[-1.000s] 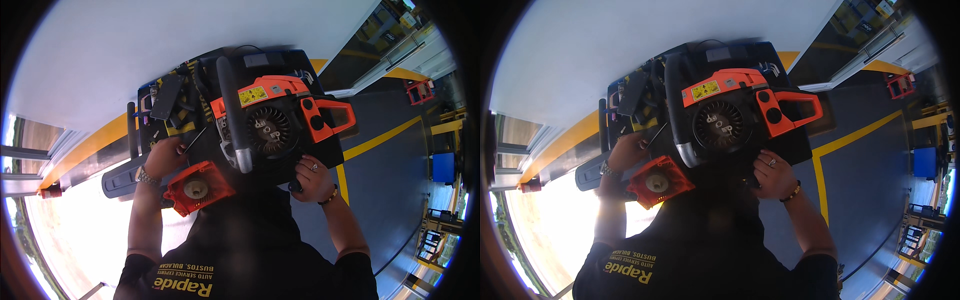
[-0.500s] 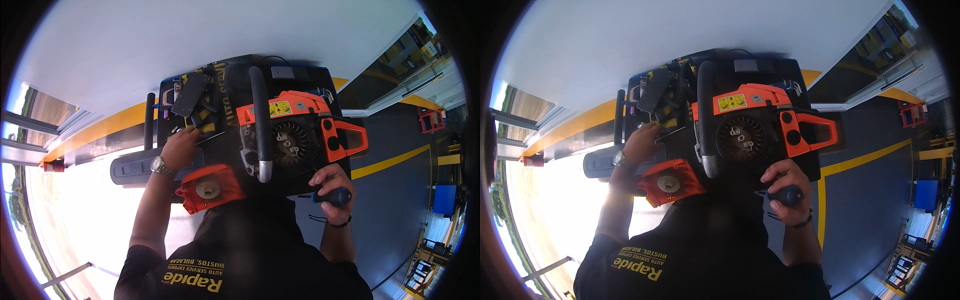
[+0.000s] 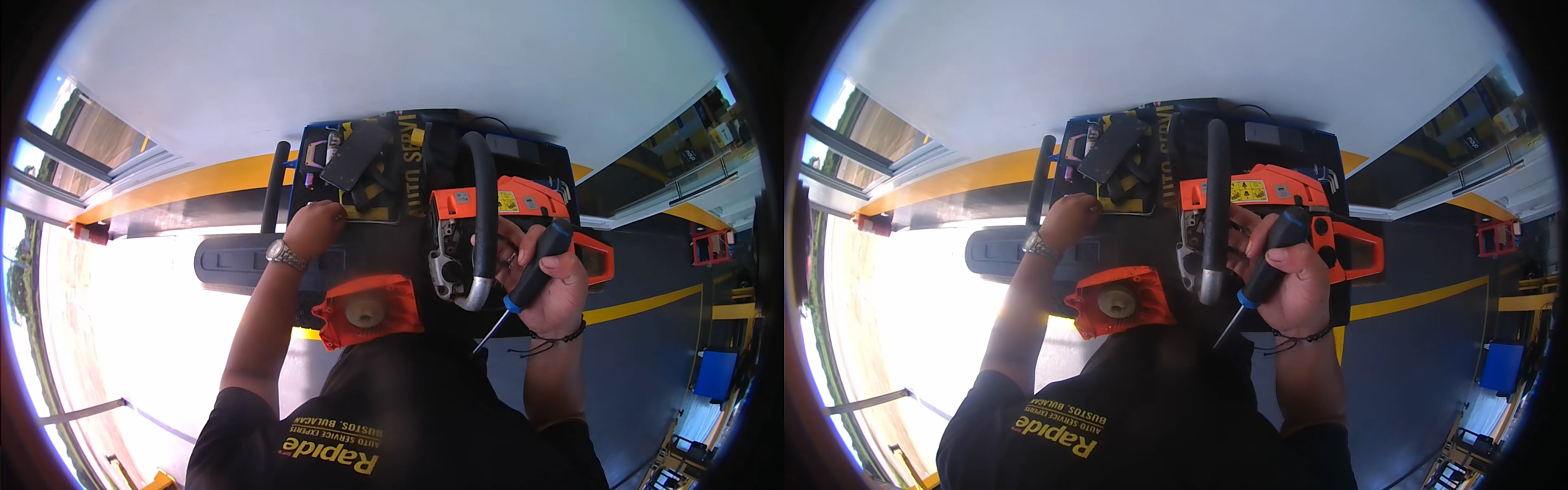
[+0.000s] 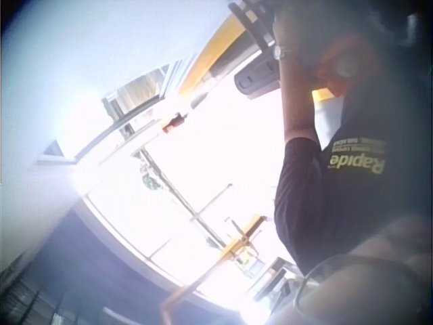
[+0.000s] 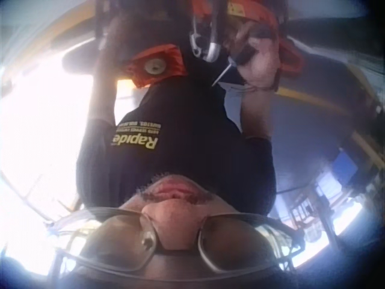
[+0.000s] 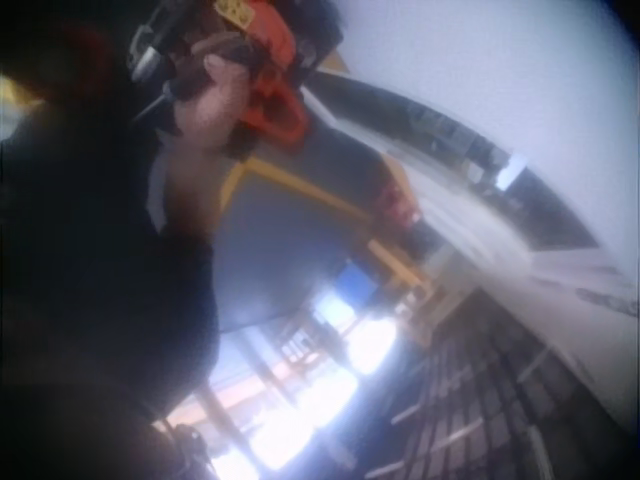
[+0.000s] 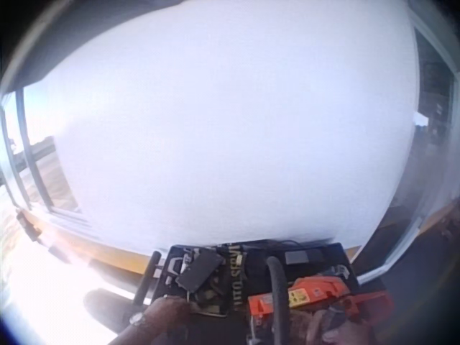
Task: The person removes the red starter housing from a chainsaw, uses a screwdriver to adjust the internal spool, and then reattaches the housing to the chainsaw body.
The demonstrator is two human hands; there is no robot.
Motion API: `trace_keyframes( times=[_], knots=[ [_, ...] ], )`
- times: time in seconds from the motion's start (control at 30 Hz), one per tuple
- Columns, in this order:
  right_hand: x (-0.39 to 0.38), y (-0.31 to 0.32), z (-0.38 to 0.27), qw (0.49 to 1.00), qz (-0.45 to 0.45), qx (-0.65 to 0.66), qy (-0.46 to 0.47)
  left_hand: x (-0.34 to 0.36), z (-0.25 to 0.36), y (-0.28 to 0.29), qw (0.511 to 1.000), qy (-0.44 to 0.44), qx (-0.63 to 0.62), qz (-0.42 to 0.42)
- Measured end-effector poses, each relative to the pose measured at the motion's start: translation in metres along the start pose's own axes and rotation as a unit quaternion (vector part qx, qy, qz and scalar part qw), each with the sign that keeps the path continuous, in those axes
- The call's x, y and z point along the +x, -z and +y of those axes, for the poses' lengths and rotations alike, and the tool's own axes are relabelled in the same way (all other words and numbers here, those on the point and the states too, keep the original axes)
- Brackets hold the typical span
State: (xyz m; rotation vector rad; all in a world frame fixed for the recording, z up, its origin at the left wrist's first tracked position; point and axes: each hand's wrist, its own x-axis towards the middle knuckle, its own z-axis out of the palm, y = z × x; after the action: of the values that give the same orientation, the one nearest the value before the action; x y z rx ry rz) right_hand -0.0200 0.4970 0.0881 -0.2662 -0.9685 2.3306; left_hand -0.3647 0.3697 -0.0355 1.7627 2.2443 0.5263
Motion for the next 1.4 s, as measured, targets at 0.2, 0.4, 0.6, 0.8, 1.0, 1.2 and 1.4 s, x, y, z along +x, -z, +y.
trace_keyframes(
  times=[0.2, 0.4, 0.6, 0.8, 1.0, 1.2, 1.4],
  knots=[
    [0.032, -0.023, -0.002, 0.999, -0.008, 0.028, -0.044, 0.018, -0.031, 0.012, 0.987, -0.049, 0.091, -0.122],
    [0.045, -0.012, -0.003, 1.0, 0.011, -0.002, -0.029, 0.014, -0.049, 0.009, 0.993, -0.094, 0.06, -0.026],
    [0.059, -0.008, -0.006, 0.999, 0.03, 0.012, -0.036, -0.009, -0.065, 0.035, 0.974, 0.006, -0.015, 0.228],
    [0.065, -0.019, 0.002, 0.997, 0.072, 0.032, -0.011, -0.087, -0.117, 0.044, 0.886, 0.308, 0.128, 0.323],
    [0.076, -0.009, 0.004, 0.999, -0.002, 0.006, -0.036, -0.194, -0.229, 0.011, 0.821, 0.498, 0.022, 0.277],
    [0.076, -0.007, 0.003, 1.0, -0.006, 0.002, -0.028, -0.164, -0.229, 0.038, 0.785, 0.561, 0.082, 0.248],
    [0.11, 0.008, -0.018, 0.999, -0.025, -0.022, 0.005, -0.132, -0.271, 0.023, 0.813, 0.488, -0.022, 0.317]
  ],
)
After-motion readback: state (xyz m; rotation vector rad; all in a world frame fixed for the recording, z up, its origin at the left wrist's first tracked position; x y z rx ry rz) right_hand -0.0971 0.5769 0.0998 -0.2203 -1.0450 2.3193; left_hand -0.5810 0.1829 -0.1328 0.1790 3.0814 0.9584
